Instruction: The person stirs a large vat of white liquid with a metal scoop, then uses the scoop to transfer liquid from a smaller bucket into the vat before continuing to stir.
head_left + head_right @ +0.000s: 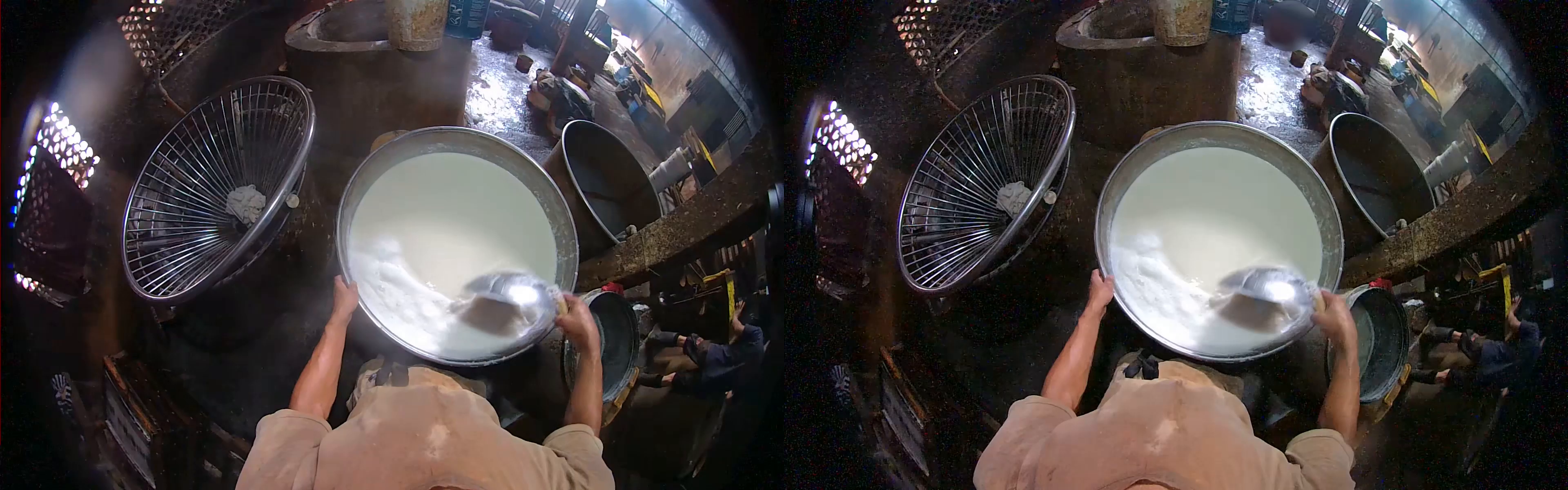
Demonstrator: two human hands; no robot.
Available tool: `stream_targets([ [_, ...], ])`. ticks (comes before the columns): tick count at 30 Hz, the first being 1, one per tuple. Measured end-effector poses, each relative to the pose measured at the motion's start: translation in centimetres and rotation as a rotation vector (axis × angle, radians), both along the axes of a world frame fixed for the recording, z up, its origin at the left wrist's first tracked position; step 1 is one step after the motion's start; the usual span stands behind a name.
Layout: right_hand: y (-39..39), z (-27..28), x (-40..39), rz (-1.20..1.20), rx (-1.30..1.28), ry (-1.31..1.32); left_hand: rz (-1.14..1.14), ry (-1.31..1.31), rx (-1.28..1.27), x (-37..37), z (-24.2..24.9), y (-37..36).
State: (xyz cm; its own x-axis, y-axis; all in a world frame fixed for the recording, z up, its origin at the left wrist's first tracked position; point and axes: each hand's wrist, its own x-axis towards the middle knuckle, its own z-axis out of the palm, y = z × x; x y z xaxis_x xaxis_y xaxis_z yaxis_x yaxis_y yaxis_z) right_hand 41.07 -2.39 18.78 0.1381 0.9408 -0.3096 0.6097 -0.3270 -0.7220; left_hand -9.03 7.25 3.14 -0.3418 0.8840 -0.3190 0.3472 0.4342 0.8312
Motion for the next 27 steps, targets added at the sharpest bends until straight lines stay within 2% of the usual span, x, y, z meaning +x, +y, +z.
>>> stream_targets([
  [1, 0.8, -0.3, 0.1, -0.003, -0.003, 0.002, -0.003, 0.037, -0.011, -0.2, -0.4, 0.2],
  [3, 3.1, -2.4, 0.3, -0.183, 0.239, -0.244, -0.011, 0.073, -0.023, -0.2, -0.5, 0.3],
  [5, 6.5, -8.9, 2.3, -0.14, 0.695, -0.596, -0.026, 0.094, -0.035, -0.1, 0.5, 0.1],
  [6, 7.3, -8.9, 1.7, -0.141, 0.694, -0.596, -0.027, 0.094, -0.035, -0.2, 0.2, 0.1],
  [8, 9.1, -8.6, -0.4, -0.396, 0.232, -0.348, -0.019, 0.092, -0.037, -0.4, -0.6, 0.4],
  [11, 10.8, -12.8, -0.4, -0.373, 0.088, -0.262, -0.006, 0.109, -0.076, -0.2, 0.1, 0.4],
  [12, 11.3, -17.2, 1.1, -0.306, 0.174, -0.334, -0.001, 0.108, -0.078, -0.2, 0.1, 0.3],
  [15, 10.0, -17.2, -2.0, -0.304, 0.102, -0.18, -0.021, 0.068, -0.09, -0.3, 0.0, 0.3],
  [16, 9.2, -13.8, -4.7, -0.336, 0.015, -0.09, -0.008, 0.047, -0.083, -0.2, 0.1, 0.2],
  [18, 8.5, -14.0, -6.6, -0.313, -0.006, -0.094, -0.004, 0.052, -0.093, 0.2, 0.9, 0.1],
  [24, 6.0, -16.1, -11.1, -0.262, -0.107, -0.059, 0.019, 0.051, 0.011, -0.2, -1.1, 0.0],
  [27, 4.9, -16.7, -13.7, -0.252, -0.166, -0.028, -0.042, -0.03, -0.088, -0.1, 1.8, -0.2],
])
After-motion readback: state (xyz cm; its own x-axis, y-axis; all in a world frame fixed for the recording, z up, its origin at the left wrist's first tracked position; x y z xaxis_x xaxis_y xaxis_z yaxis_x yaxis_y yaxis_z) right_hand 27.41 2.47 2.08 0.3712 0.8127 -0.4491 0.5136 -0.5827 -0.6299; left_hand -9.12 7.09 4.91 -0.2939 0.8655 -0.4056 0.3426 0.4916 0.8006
